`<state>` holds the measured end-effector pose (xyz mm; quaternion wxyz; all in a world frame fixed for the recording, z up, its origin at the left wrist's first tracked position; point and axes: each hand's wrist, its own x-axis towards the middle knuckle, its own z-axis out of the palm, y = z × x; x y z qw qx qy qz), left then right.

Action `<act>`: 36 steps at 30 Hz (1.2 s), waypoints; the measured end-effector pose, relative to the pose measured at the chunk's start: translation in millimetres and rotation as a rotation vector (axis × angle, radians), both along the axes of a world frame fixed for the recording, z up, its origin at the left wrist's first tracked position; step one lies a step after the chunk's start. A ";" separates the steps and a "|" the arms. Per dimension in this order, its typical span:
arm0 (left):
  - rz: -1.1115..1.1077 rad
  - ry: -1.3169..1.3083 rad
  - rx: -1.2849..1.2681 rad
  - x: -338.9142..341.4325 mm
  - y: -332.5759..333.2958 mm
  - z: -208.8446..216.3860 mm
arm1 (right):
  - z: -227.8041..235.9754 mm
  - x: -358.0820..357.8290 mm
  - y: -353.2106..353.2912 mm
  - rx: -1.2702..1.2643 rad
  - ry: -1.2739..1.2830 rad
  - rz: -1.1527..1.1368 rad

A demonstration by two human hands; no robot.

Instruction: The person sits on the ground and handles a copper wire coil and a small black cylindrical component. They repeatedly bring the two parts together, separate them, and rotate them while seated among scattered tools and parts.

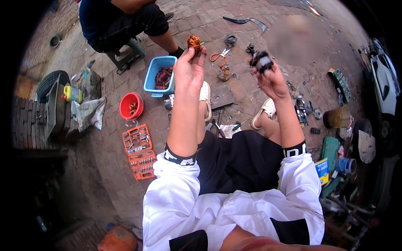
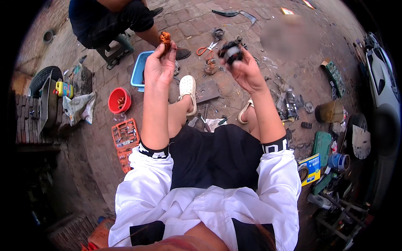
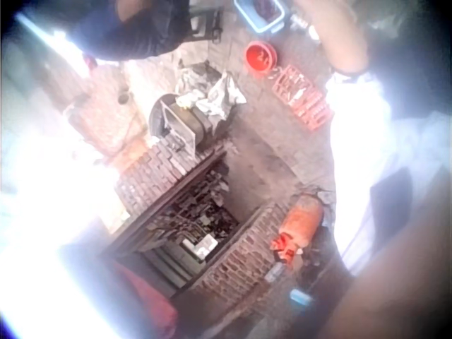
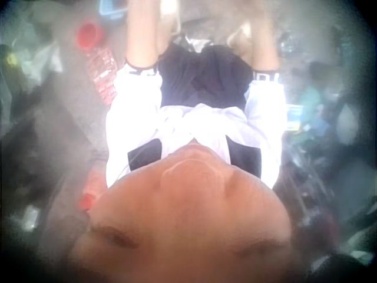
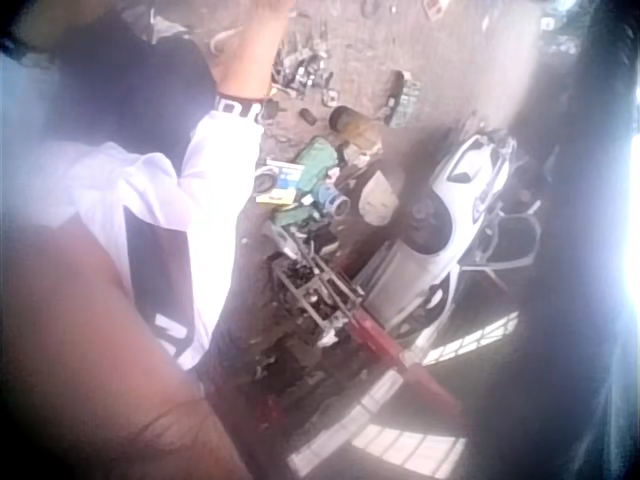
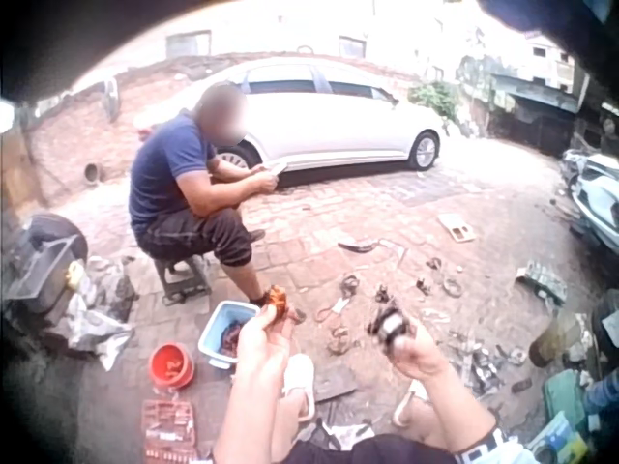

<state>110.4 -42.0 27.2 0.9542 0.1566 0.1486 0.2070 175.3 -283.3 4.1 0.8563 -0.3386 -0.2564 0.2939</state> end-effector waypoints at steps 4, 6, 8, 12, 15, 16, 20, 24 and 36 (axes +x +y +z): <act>0.057 0.008 -0.021 -0.4 9.8 -5.6 | 31.1 -21.0 3.1 -0.564 -0.478 0.129; 0.041 0.043 -0.039 -1.8 5.5 -4.0 | 25.6 -26.1 8.5 -0.750 -0.572 0.065; 0.053 0.024 -0.112 3.1 3.5 -6.2 | 15.8 -16.1 10.9 -0.827 -0.636 0.017; 0.117 -0.003 -0.018 -1.6 14.0 -0.5 | 8.7 -10.2 5.0 -0.797 -0.528 -0.086; 0.084 -0.066 -0.067 -0.5 17.6 -5.5 | 7.6 -11.3 5.7 -0.801 -0.590 -0.135; 0.075 -0.070 -0.058 -0.4 17.1 -7.3 | 5.1 -11.3 7.3 -0.849 -0.678 -0.156; 0.019 -0.090 -0.001 -2.8 -1.1 -0.5 | 2.5 -16.5 17.6 -1.054 -0.912 -0.251; -0.034 -0.142 0.042 -4.0 -13.5 2.9 | -9.8 -17.0 24.5 -1.128 -1.164 -0.390; 0.007 -0.125 -0.047 -0.9 0.6 -4.8 | -22.5 -34.7 42.9 -0.989 -1.373 -0.401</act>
